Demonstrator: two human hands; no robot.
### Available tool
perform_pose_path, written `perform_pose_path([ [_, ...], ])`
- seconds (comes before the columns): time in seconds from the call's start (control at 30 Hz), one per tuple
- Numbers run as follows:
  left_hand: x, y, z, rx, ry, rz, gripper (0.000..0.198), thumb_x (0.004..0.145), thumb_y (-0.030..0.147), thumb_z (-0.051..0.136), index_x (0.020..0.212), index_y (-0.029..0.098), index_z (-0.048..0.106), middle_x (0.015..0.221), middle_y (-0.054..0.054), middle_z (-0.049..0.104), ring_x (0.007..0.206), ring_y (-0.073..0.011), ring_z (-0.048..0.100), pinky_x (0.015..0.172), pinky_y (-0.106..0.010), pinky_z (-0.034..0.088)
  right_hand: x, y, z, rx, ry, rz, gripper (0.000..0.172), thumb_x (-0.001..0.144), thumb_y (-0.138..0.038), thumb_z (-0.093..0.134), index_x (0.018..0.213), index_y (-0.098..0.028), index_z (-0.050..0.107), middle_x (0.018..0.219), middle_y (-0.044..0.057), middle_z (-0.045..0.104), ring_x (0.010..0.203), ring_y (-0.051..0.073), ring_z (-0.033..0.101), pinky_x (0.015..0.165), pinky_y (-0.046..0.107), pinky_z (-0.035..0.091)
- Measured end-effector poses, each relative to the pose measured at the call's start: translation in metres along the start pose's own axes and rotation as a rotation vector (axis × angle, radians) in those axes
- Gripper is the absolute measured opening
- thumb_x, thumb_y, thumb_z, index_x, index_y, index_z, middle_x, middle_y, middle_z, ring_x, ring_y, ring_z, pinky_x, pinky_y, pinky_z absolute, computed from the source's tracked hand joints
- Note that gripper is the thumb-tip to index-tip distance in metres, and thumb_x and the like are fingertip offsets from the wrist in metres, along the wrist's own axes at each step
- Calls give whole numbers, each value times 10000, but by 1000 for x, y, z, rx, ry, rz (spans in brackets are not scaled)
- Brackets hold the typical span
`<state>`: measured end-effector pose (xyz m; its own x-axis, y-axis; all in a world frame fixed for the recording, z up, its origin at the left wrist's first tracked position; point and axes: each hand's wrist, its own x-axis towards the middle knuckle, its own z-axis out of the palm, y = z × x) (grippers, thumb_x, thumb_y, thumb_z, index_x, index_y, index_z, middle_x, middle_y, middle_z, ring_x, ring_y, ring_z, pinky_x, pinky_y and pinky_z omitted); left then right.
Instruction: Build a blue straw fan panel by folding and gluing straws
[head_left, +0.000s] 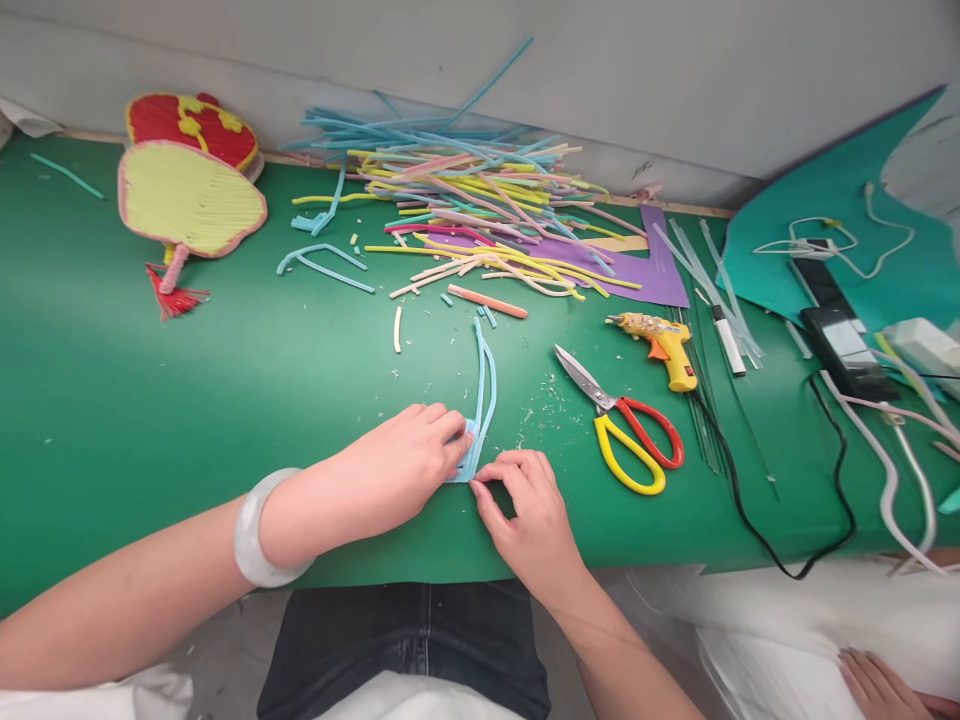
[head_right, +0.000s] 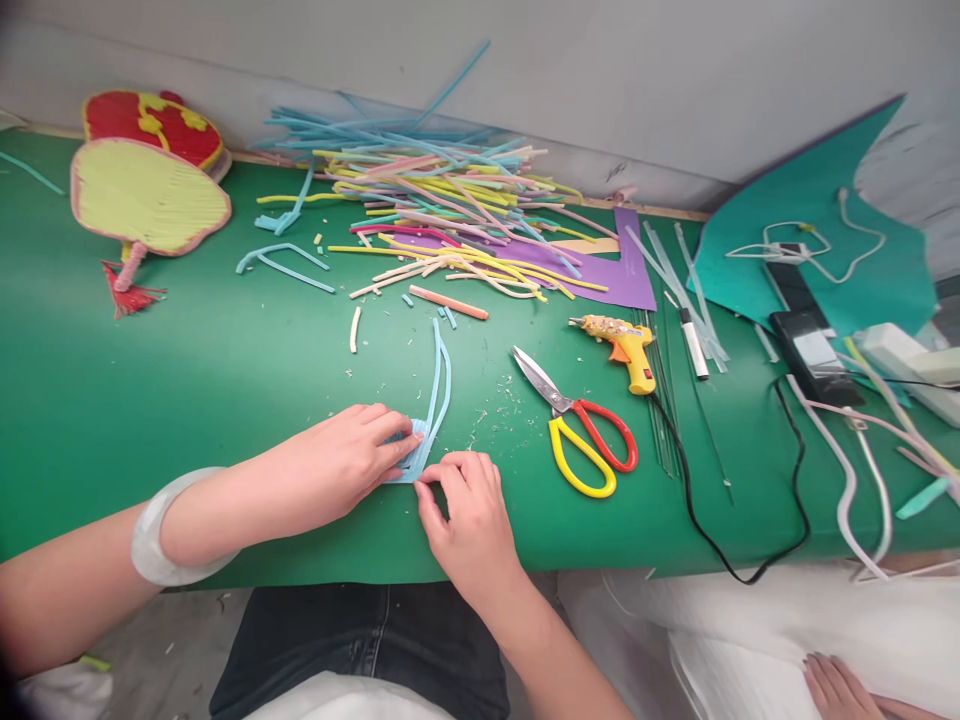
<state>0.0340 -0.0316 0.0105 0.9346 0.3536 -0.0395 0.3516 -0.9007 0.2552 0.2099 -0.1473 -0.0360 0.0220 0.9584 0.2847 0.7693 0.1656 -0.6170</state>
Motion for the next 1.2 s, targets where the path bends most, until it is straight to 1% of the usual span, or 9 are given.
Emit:
perform_pose_path([
  [0.1,1,2,1,29,-6,0,216,1007,199,410,1085,148,604,1005,-101,586,875,-228,527,772,-352,404,10,-1,-17,39,-16,-16,63,952,-193,564,937,-222,618,921,51,611,897,197,581,797,346,493],
  [0.23,0,3,1,20,5,1,223,1007,201,414,1117,150,601,1003,-99,590,872,-227,531,784,-357,413,40,6,-36,-30,-14,-49,95,968,-206,538,965,-234,629,943,60,638,919,215,603,844,388,487],
  [0.33,-1,2,2,-18,22,-3,211,993,188,438,1109,163,612,1015,-103,596,859,-219,541,781,-349,421,63,16,-34,19,-60,-11,111,963,-193,525,964,-234,628,918,49,653,911,213,609,830,377,493],
  [0.4,-1,-1,3,-46,22,-1,219,980,165,447,1118,162,617,1033,-109,597,866,-217,546,778,-342,429,71,21,-27,100,-28,20,107,960,-191,530,972,-229,629,902,36,654,870,191,614,794,340,501],
  [0.5,-2,-9,5,-100,24,14,254,955,131,468,1160,169,614,1065,-113,596,896,-214,555,787,-334,440,68,24,-20,188,4,17,83,952,-198,555,975,-229,628,883,18,648,824,167,608,763,307,496],
  [0.57,-1,-15,6,-142,26,29,271,941,112,481,1168,178,614,1075,-111,594,914,-211,557,790,-325,444,61,22,-21,226,-58,-25,52,941,-204,585,962,-231,625,868,7,640,814,159,599,765,302,484],
  [0.73,1,-26,8,-228,27,63,217,927,101,511,1079,198,631,1045,-92,584,910,-201,551,762,-295,444,52,13,-28,178,-438,-164,69,913,-199,647,950,-234,600,857,-12,622,859,162,571,848,331,426],
  [0.8,3,-28,9,-246,41,63,194,923,109,522,1052,203,633,1025,-87,582,905,-203,551,760,-297,447,52,13,-30,141,-526,-178,91,912,-214,659,964,-238,588,875,-10,612,874,165,559,855,335,415],
  [1.2,6,-31,10,-308,1,42,247,922,54,476,1082,174,621,1051,-90,566,971,-199,543,794,-283,452,53,22,-26,24,-537,-236,104,927,-214,647,1018,-265,641,925,0,639,923,174,579,845,339,414],
])
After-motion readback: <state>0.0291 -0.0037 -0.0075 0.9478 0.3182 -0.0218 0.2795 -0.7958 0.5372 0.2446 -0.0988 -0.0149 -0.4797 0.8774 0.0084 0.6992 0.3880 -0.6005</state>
